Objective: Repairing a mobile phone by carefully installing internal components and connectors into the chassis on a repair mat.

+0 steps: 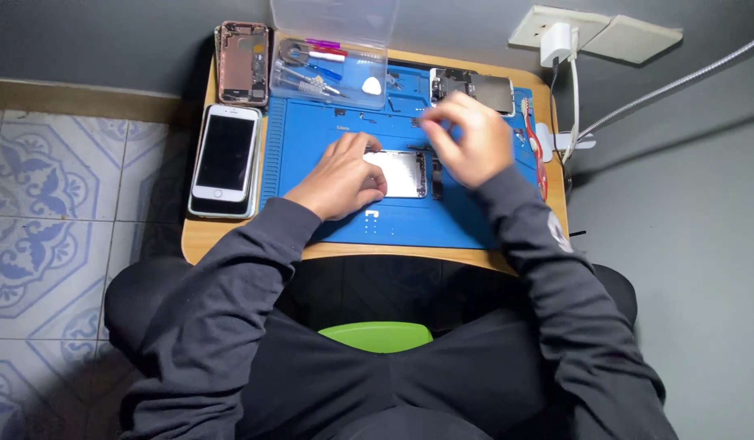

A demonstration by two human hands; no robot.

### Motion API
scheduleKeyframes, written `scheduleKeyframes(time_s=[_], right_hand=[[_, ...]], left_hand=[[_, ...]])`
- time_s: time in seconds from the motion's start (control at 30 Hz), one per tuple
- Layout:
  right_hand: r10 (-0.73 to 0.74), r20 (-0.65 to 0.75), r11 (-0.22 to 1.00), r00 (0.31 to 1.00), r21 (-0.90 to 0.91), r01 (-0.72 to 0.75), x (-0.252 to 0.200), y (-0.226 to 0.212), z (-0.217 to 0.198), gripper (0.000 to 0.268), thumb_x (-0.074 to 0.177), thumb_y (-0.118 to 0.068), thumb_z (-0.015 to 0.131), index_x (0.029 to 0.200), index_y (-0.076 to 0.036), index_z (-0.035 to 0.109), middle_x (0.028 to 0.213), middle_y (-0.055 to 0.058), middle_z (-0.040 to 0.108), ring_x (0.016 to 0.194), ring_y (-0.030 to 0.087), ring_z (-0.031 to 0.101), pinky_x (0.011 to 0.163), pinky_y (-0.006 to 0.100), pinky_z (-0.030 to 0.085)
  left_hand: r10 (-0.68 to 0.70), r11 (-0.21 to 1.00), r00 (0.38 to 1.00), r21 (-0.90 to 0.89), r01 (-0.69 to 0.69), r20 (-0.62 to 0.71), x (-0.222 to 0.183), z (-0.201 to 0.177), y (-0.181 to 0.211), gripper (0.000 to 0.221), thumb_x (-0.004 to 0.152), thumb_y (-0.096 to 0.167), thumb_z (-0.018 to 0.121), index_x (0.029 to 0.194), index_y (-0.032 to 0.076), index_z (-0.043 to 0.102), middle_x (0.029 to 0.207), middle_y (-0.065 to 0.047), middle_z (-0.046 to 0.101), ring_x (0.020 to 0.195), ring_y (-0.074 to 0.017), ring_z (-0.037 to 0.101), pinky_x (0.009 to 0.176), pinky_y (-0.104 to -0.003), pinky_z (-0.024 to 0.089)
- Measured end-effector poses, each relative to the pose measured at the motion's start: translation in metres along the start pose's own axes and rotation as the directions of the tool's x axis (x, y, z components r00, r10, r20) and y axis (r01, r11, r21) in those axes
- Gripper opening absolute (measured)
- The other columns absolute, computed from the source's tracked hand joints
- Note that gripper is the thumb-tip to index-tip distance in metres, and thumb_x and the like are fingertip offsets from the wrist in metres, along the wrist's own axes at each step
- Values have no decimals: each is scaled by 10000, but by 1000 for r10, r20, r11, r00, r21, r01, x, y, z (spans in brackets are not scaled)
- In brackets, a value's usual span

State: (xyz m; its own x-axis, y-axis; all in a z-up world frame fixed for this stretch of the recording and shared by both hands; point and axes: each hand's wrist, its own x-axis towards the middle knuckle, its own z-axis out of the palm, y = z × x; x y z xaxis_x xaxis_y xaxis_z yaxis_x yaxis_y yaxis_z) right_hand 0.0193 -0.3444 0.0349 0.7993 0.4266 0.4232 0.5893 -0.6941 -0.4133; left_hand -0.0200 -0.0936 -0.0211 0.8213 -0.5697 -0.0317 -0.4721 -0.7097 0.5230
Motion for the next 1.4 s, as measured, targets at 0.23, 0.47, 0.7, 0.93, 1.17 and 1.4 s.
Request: scheduleKeyframes(time_s=[0.23, 0.47, 0.7, 0.93, 1.17, 1.4], right_hand=[[3, 102, 982, 995, -187, 16, 110, -8, 124, 131, 995, -286, 693, 982, -228, 810, 947, -4, 726, 832, 323, 703, 593, 509, 524], [67, 126, 960, 990, -279, -30, 125, 8, 145, 84, 939, -290, 795, 962, -210, 781, 932, 36, 755, 793, 351, 729, 621, 525, 563], [251, -12, 955, 968, -163, -249, 63, 11, 65, 195, 906, -457, 749, 1015, -299, 785, 957, -104, 808, 917, 266, 751, 734, 471, 538], [276, -71, 838, 959, 507, -204, -29, 10, -8, 113, 989, -71, 807, 1061, -70, 719, 955, 60, 726, 801, 123, 659, 726, 249, 576], [480, -201, 716, 854, 653, -248, -58, -8, -25, 345, 997, -46, 791, 1294, -59, 616, 842, 54, 686, 739, 138, 716, 605, 228, 568], [405, -228, 805, 885, 548, -228, -57, -21, -7, 285, 930, -134, 864, 1072, -170, 619, 909, 0, 715, 836, 78, 715, 626, 202, 486]], left_hand=[[79, 996, 995, 49, -76, -64, 6, 10, -9, 82, 867, 350, 846, 910, 281, 840, 1086, -96, 567, 1176, -378, 499, 962, -516, 420], [54, 999, 998, 4, -54, 21, 10, -4, -3, 49, 860, 326, 837, 901, 311, 861, 1133, -88, 553, 1193, -371, 495, 1015, -529, 411], [132, 991, 990, -12, -133, -54, 8, -4, -5, 37, 810, 295, 881, 842, 294, 862, 1298, -69, 550, 1263, -320, 480, 1206, -600, 238], [198, 979, 977, 63, -193, -75, 3, -10, -1, 39, 836, 283, 860, 861, 266, 837, 1290, -113, 540, 1209, -353, 508, 934, -546, 462], [376, 906, 914, 271, -326, -155, -1, -17, 9, 160, 816, 300, 895, 946, 228, 835, 1323, -143, 568, 1222, -359, 553, 1006, -521, 439], [436, 875, 877, 321, -362, -199, -2, -12, 8, 122, 823, 259, 898, 906, 229, 815, 1460, -141, 609, 1312, -358, 539, 981, -521, 429]])
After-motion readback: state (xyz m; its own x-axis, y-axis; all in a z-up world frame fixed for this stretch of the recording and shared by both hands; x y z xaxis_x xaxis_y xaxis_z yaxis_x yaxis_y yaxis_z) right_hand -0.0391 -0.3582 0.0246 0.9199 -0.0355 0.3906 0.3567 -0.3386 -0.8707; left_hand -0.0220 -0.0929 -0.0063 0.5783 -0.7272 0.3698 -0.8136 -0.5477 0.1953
